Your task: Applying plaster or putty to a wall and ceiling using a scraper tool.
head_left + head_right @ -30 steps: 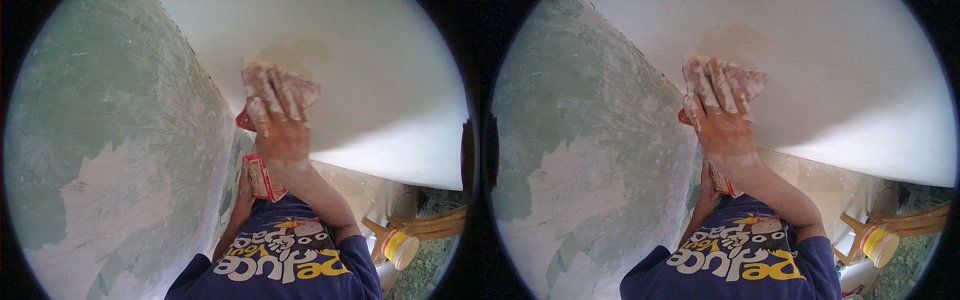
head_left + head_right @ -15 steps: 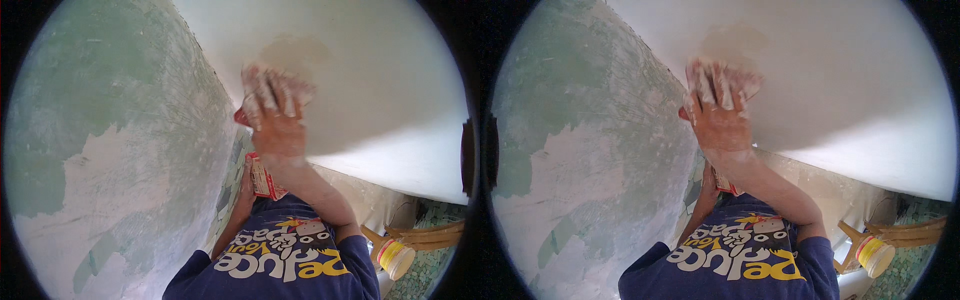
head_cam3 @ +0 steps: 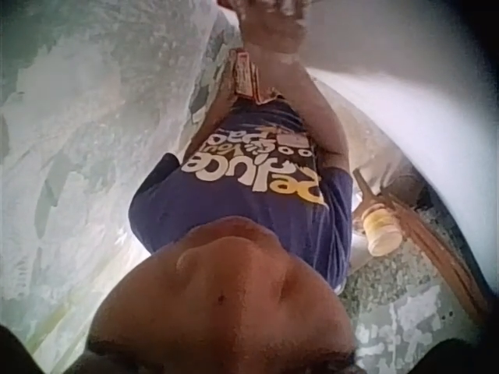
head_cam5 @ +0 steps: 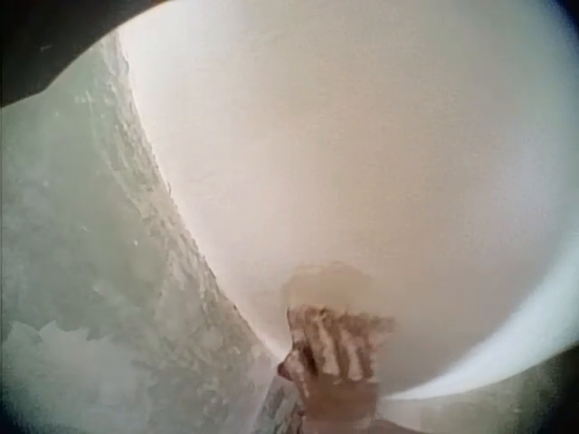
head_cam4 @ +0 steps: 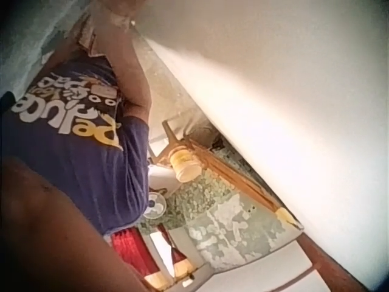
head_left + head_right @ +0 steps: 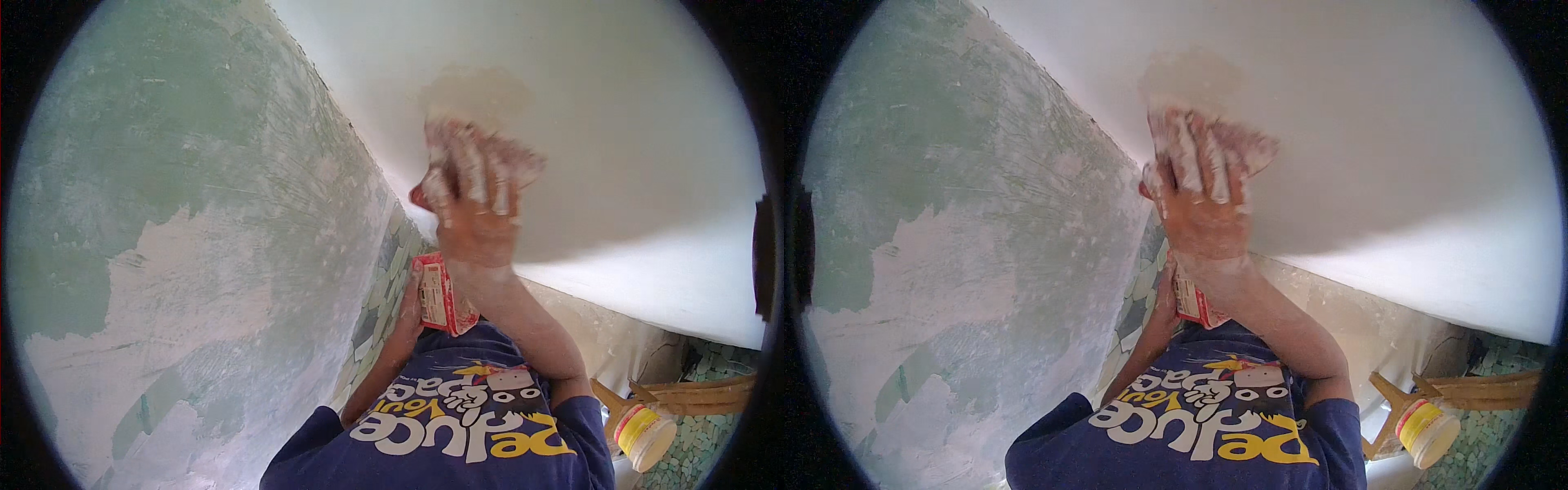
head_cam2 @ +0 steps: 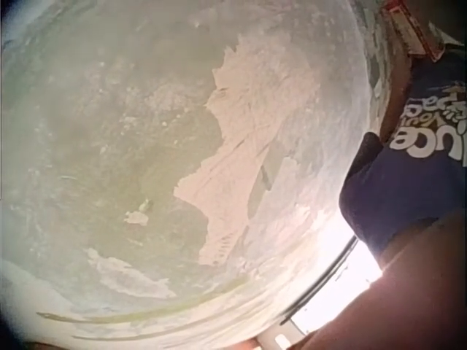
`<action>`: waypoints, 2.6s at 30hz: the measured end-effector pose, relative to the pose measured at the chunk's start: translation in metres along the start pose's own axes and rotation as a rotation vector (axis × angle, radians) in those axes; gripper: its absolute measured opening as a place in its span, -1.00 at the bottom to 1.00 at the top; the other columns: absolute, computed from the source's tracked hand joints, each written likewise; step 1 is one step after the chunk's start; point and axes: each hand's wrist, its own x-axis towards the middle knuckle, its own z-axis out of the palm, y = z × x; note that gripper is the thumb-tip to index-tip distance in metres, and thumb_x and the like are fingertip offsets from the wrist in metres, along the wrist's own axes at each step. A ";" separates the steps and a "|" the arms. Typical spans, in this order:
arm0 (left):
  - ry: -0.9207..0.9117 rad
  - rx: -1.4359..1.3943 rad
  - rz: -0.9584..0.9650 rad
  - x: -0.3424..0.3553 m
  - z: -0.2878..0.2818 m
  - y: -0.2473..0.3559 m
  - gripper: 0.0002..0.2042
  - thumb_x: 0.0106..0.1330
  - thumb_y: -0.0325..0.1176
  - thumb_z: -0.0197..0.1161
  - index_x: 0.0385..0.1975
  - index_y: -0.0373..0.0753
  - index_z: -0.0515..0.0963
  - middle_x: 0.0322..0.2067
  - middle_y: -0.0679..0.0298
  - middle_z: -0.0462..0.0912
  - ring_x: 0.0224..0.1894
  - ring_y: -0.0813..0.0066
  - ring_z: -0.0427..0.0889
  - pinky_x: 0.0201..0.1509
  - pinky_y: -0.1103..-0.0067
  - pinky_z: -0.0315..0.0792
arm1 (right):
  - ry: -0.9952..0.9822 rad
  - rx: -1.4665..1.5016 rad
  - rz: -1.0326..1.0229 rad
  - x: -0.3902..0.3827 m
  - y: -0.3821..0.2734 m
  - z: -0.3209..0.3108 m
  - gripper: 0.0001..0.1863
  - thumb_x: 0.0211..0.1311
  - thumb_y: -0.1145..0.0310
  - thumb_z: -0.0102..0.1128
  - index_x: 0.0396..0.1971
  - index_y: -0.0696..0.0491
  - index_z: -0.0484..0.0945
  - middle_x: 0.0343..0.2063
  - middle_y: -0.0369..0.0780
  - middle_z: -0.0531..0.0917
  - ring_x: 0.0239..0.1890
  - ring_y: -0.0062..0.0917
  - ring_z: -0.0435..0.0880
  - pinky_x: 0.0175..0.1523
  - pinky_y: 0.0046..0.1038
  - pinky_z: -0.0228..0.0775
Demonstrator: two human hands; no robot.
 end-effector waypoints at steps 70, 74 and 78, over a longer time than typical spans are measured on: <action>-0.217 -0.112 0.257 -0.019 0.005 0.079 -0.35 0.48 0.20 -0.08 0.30 -0.23 0.35 0.17 0.14 0.55 0.15 0.33 0.59 0.22 0.34 0.50 | -0.575 0.970 0.796 -0.076 0.093 -0.096 -0.76 0.30 0.62 0.14 -0.04 0.20 0.56 -0.27 -0.17 0.72 -0.28 -0.59 0.69 -0.15 -0.52 0.55; -0.233 -0.052 0.179 -0.010 0.013 0.091 -0.26 0.46 0.27 -0.17 0.36 -0.28 0.28 0.26 0.07 0.46 0.25 0.21 0.50 0.30 0.23 0.42 | -0.555 0.999 0.889 -0.075 0.104 -0.111 -0.74 0.31 0.58 0.18 -0.02 0.22 0.56 -0.35 -0.20 0.73 -0.38 -0.61 0.68 -0.24 -0.53 0.56; -0.322 0.085 0.184 -0.014 0.030 0.112 -0.31 0.44 0.26 -0.03 0.27 -0.25 0.39 0.12 0.13 0.59 0.09 0.37 0.63 0.15 0.40 0.55 | -0.655 0.826 0.615 -0.056 0.099 -0.122 -0.66 0.23 0.58 0.21 0.02 0.24 0.54 -0.38 -0.15 0.73 -0.44 -0.61 0.68 -0.29 -0.55 0.56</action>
